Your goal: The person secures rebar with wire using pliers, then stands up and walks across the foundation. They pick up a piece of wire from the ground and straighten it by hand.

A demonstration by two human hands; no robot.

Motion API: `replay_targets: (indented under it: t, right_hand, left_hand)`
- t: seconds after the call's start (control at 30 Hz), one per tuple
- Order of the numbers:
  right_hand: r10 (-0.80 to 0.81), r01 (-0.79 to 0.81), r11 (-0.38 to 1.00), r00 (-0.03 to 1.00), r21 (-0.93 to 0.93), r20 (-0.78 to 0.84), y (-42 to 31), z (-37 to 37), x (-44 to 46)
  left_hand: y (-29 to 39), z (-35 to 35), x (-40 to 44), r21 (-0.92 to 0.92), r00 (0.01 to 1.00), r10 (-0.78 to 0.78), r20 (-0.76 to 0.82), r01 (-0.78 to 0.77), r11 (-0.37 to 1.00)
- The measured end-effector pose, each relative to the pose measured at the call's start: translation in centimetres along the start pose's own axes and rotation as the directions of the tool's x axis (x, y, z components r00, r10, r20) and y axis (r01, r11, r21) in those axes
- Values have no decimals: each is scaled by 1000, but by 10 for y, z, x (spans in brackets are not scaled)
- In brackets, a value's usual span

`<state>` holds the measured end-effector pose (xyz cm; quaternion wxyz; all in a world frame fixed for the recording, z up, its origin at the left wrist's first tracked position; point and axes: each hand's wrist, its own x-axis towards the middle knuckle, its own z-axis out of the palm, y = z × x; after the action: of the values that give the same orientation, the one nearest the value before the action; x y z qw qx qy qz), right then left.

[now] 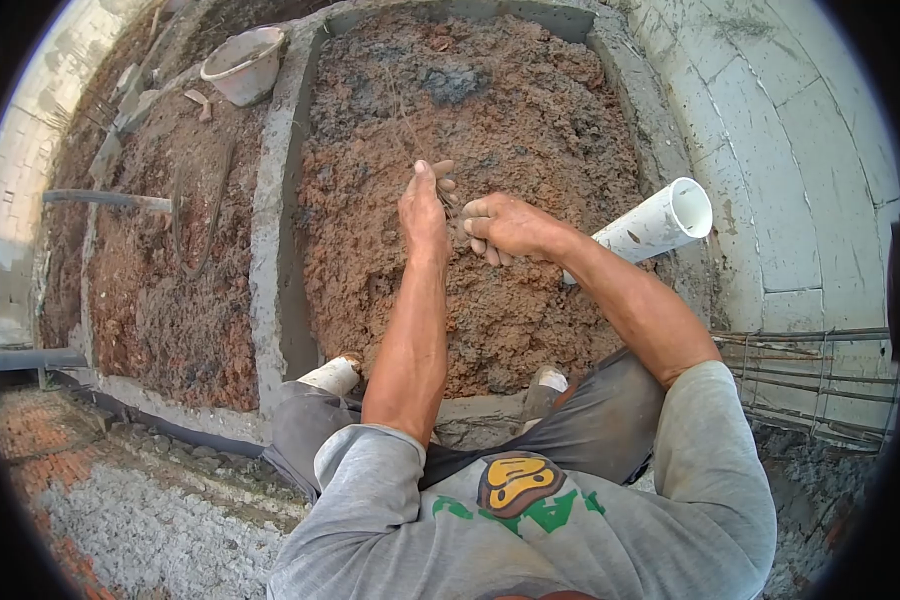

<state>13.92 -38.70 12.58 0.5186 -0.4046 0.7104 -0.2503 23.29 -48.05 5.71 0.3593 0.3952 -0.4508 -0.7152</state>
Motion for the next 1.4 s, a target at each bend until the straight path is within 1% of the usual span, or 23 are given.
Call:
replay_targets:
  t: [0.03,0.1,0.13,0.2,0.23,0.27,0.3,0.33,0.4,0.43,0.5,0.57,0.63,0.7,0.73,0.8,0.87,0.93,1.07,1.13,1.23,1.37,1.4]
  right_hand:
    - [10,-10,1000,1000,-4,6,-1,5,0]
    - [5,-5,1000,1000,19,0,2,14,5]
    - [6,-6,1000,1000,19,2,5,17,9]
    - [-92,79,992,987,-99,-132,7,23,13]
    - [-92,80,992,987,-98,-130,13,27,15]
    - [-265,205,947,933,-247,-243,21,33,18]
    - [-440,299,865,837,-404,-324,20,35,18]
    - [-442,300,864,837,-404,-324,19,33,17]
    - [-388,178,790,886,-587,-254,16,28,14]
    - [-387,176,790,886,-587,-256,18,27,15]
    - [-385,119,700,893,-704,-232,19,27,16]
    - [-387,116,706,890,-699,-243,18,29,15]
    - [-389,109,709,885,-697,-257,19,28,15]
    - [-462,234,766,848,-598,-260,18,26,18]
    - [-463,235,767,847,-597,-261,17,24,18]
    - [-366,158,818,885,-553,-289,14,22,17]
    - [-406,174,795,865,-581,-296,21,23,23]
    - [-449,192,765,843,-615,-295,23,23,22]
    - [-447,108,680,845,-725,-293,23,27,16]
    - [-445,86,654,847,-752,-290,19,26,14]
    - [-393,32,678,860,-734,-326,14,21,15]
    - [-352,-49,702,844,-710,-406,12,6,20]
    - [-314,-69,721,854,-689,-414,13,1,20]
  left_hand:
    - [0,-1,1,0,1000,2,-4,-2,1000]
    - [-2,-4,1,-193,995,-102,-17,97,976]
    - [-3,-4,2,-193,994,-103,-18,98,976]
    - [1,-4,3,-200,998,-15,-64,2,980]
    - [4,-3,0,-199,998,-16,-65,2,980]
    - [7,-1,-2,-180,998,-12,-54,2,984]
    - [11,0,-4,-161,999,-7,-43,0,987]
    - [10,0,-3,-160,999,-5,-43,-2,987]
    - [5,0,-2,-161,1000,-17,16,19,987]
    - [5,-1,-2,-125,999,3,32,1,992]
    - [4,1,-2,-110,998,41,37,-37,993]
    - [5,-1,-3,-92,996,79,37,-75,993]
    - [6,-4,0,-87,1000,11,-17,-12,996]
    - [6,-7,2,-72,1000,18,-2,-18,997]
    - [6,-8,2,-53,1000,21,11,-20,998]
    - [8,-10,4,-67,1000,-12,7,12,998]
    - [12,-11,4,-83,999,-45,6,45,996]
    - [16,-11,6,-118,998,-12,-57,5,993]
    - [19,-24,16,-145,995,-33,-91,19,989]
    - [23,-29,19,46,986,68,-154,-61,997]
    - [27,-25,15,115,978,69,-195,-47,992]
    - [21,-26,16,137,982,21,-187,5,991]
    - [21,-28,16,68,983,-15,-182,28,997]
